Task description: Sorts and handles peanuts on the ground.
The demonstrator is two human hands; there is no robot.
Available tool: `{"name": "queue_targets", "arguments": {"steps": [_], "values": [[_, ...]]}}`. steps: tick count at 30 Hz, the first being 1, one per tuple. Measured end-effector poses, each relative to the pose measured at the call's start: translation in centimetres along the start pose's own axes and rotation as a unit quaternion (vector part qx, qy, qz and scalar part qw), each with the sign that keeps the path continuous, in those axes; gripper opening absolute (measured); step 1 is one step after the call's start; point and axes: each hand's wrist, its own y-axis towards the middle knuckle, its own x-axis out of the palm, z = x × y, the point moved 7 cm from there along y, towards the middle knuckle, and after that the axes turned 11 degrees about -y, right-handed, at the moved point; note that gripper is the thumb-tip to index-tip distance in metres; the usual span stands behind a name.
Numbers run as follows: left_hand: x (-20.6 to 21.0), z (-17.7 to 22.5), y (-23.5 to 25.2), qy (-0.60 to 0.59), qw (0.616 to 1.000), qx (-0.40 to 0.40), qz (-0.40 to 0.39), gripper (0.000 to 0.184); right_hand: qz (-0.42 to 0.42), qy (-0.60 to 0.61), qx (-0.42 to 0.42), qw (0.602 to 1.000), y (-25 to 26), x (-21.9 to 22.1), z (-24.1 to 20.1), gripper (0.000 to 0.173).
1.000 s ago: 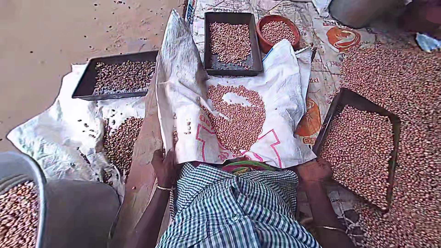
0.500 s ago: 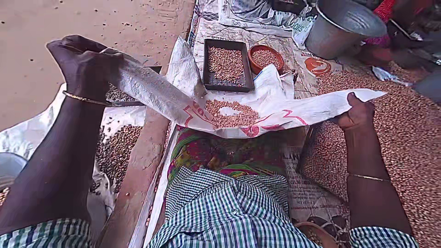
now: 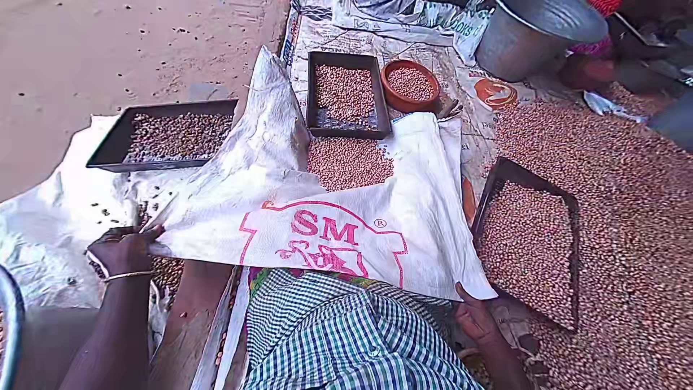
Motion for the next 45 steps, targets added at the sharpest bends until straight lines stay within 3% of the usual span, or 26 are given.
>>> {"name": "queue_targets", "arguments": {"steps": [2, 4, 5, 6, 7, 9, 10, 11, 14, 16, 17, 19, 21, 23, 25, 27, 29, 31, 33, 35, 36, 38, 41, 42, 43, 45], "values": [[0.1, -6.6, 7.2, 0.040, 0.991, 0.118, -0.042, 0.033, 0.001, -0.007, 0.027, 1.000, 0.8, 0.2, 1.4, 0.020], [0.4, -9.2, 10.0, 0.119, 0.987, 0.095, -0.060, 0.034, -0.003, -0.086, 0.077, 0.993, 0.8, 0.1, 1.7, 0.020], [0.6, -8.8, 10.1, 0.201, 0.973, 0.080, -0.085, 0.036, -0.015, -0.185, 0.110, 0.976, 0.6, -0.5, 1.5, 0.021], [1.0, -7.3, 9.7, 0.288, 0.947, 0.079, -0.122, 0.040, -0.050, -0.321, 0.133, 0.936, 0.4, -1.5, 0.8, 0.028], [1.5, -4.9, 8.5, 0.330, 0.927, 0.092, -0.155, 0.043, -0.115, -0.469, 0.139, 0.865, 0.2, -2.5, -0.4, 0.035], [2.6, 0.9, 6.4, 0.344, 0.906, 0.159, -0.188, 0.049, -0.262, -0.689, 0.118, 0.665, -0.8, -3.0, -3.7, 0.040], [3.8, 3.9, 5.4, 0.327, 0.901, 0.206, -0.196, 0.049, -0.296, -0.736, 0.085, 0.603, -1.7, -1.8, -6.0, 0.040], [5.7, 6.7, 4.4, 0.305, 0.898, 0.244, -0.203, 0.049, -0.305, -0.748, 0.014, 0.589, -2.5, 0.5, -8.5, 0.038], [14.3, 11.2, 2.6, 0.231, 0.898, 0.287, -0.239, 0.051, -0.287, -0.624, -0.316, 0.654, -4.7, 11.0, -13.0, 0.035], [19.5, 11.1, 3.1, 0.220, 0.909, 0.255, -0.246, 0.067, -0.334, -0.540, -0.455, 0.625, -5.8, 18.1, -10.8, 0.055], [21.7, 10.2, 3.6, 0.235, 0.911, 0.238, -0.243, 0.077, -0.382, -0.524, -0.464, 0.604, -6.3, 20.8, -8.5, 0.060], [24.8, 6.9, 4.6, 0.283, 0.900, 0.224, -0.245, 0.090, -0.516, -0.520, -0.370, 0.572, -6.8, 24.3, -2.2, 0.058], [26.5, 2.9, 4.2, 0.332, 0.869, 0.266, -0.251, 0.081, -0.616, -0.494, -0.266, 0.553, -5.4, 25.5, 2.4, 0.060], [27.1, 0.5, 3.9, 0.354, 0.849, 0.324, -0.221, 0.070, -0.660, -0.456, -0.211, 0.558, -4.4, 25.3, 2.4, 0.074], [26.2, 0.6, 3.8, 0.310, 0.860, 0.339, -0.224, 0.064, -0.631, -0.418, -0.228, 0.612, -4.4, 24.5, -1.1, 0.081], [23.6, 2.3, 3.1, 0.192, 0.880, 0.368, -0.233, 0.060, -0.537, -0.368, -0.328, 0.684, -3.6, 23.4, -6.1, 0.089], [21.9, 4.0, -0.2, 0.113, 0.875, 0.399, -0.252, 0.059, -0.408, -0.395, -0.441, 0.695, -2.0, 23.3, -10.3, 0.079], [22.3, 4.3, -7.3, 0.129, 0.809, 0.456, -0.348, 0.057, -0.344, -0.443, -0.501, 0.659, -0.5, 25.8, -11.3, 0.066], [24.4, 2.2, -15.3, 0.260, 0.684, 0.476, -0.488, 0.057, -0.329, -0.516, -0.519, 0.597, 1.7, 29.7, -9.9, 0.057], [25.9, -1.8, -20.9, 0.443, 0.525, 0.383, -0.618, 0.063, -0.356, -0.649, -0.433, 0.514, 3.8, 31.6, -5.9, 0.060], [25.9, -3.9, -22.4, 0.489, 0.469, 0.364, -0.639, 0.066, -0.380, -0.704, -0.376, 0.467, 4.3, 31.4, -3.0, 0.065], [25.5, -6.5, -23.4, 0.520, 0.428, 0.354, -0.649, 0.068, -0.400, -0.742, -0.333, 0.422, 4.2, 29.8, 1.9, 0.076], [25.3, -5.6, -23.6, 0.532, 0.398, 0.311, -0.679, 0.064, -0.448, -0.724, -0.284, 0.441, 3.2, 28.7, 1.6, 0.070], [24.9, -4.1, -23.1, 0.508, 0.410, 0.307, -0.692, 0.059, -0.468, -0.692, -0.280, 0.474, 2.7, 28.4, 0.0, 0.062], [24.1, -2.1, -21.9, 0.444, 0.465, 0.321, -0.695, 0.054, -0.469, -0.643, -0.302, 0.525, 2.2, 27.6, -2.6, 0.055], [20.6, 1.3, -17.6, 0.256, 0.652, 0.403, -0.589, 0.052, -0.374, -0.543, -0.383, 0.647, 1.4, 23.4, -8.0, 0.050]]}}
